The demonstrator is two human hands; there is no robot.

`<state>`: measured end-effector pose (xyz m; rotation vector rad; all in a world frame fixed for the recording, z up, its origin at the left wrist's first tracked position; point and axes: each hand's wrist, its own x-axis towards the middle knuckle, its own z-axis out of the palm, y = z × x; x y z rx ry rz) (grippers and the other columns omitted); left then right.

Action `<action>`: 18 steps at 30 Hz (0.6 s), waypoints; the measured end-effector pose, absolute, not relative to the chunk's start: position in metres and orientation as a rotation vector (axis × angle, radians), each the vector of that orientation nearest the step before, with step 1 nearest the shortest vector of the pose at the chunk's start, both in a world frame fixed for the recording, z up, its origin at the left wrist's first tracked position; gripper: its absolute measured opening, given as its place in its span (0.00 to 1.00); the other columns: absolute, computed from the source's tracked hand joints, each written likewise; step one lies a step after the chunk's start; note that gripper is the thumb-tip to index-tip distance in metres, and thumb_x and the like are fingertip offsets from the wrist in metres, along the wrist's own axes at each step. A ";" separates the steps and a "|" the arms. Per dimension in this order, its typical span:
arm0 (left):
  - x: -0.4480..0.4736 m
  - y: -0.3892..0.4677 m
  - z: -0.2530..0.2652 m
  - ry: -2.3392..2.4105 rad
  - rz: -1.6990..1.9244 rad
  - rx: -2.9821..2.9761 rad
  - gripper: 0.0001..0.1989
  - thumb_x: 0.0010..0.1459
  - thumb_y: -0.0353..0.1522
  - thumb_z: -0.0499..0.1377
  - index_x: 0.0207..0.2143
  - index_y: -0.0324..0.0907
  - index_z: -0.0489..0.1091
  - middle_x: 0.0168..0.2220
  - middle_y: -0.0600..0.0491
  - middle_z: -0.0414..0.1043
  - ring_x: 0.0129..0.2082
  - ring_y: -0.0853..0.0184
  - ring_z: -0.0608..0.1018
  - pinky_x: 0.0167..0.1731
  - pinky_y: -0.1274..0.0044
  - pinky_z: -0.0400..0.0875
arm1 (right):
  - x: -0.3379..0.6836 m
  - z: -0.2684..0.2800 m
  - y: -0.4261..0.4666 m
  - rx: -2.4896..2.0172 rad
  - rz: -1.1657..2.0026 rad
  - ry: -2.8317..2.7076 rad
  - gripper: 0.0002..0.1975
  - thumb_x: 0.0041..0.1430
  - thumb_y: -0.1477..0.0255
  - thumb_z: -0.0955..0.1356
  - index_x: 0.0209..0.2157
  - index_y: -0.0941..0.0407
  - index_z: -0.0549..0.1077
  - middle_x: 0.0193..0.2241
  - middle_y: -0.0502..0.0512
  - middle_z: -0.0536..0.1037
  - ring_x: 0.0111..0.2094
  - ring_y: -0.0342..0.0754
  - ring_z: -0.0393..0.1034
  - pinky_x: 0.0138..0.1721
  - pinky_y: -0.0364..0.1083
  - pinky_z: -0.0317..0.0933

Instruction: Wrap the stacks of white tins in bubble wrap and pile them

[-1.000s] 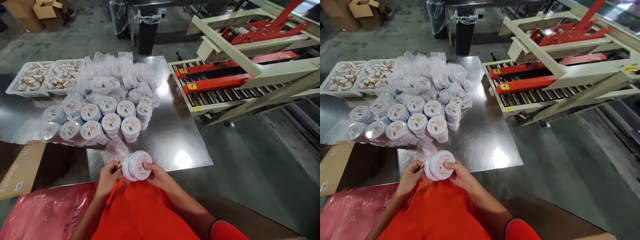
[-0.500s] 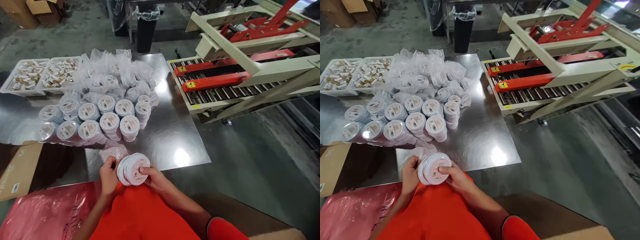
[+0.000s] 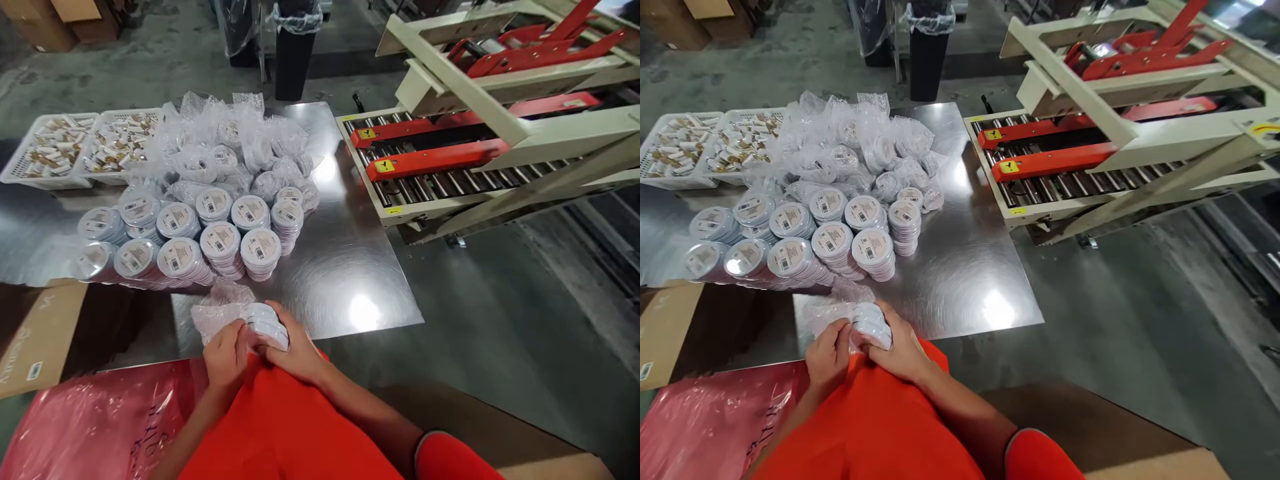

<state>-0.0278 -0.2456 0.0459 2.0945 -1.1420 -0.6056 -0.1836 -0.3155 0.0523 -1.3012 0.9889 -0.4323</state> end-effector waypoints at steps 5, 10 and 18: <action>-0.030 -0.252 0.053 -1.135 -0.405 2.126 0.13 0.60 0.36 0.50 0.33 0.41 0.71 0.29 0.48 0.77 0.31 0.63 0.78 0.33 0.76 0.70 | -0.186 0.061 -0.322 -1.431 -0.349 0.881 0.29 0.47 0.70 0.72 0.53 0.51 0.66 0.43 0.52 0.75 0.40 0.50 0.70 0.42 0.48 0.63; -0.036 -0.249 0.062 -1.214 -0.453 2.017 0.12 0.60 0.36 0.50 0.31 0.42 0.70 0.25 0.54 0.75 0.23 0.69 0.75 0.26 0.79 0.68 | -0.184 0.048 -0.318 -1.246 -0.485 1.069 0.26 0.47 0.66 0.73 0.48 0.55 0.66 0.40 0.52 0.75 0.39 0.49 0.70 0.41 0.47 0.64; -0.037 -0.248 0.056 -1.245 -0.656 2.030 0.11 0.62 0.37 0.51 0.32 0.42 0.70 0.26 0.54 0.75 0.25 0.68 0.76 0.27 0.78 0.69 | -0.187 0.047 -0.307 -1.843 -0.422 1.197 0.22 0.52 0.66 0.68 0.49 0.56 0.66 0.40 0.60 0.76 0.39 0.55 0.69 0.41 0.51 0.60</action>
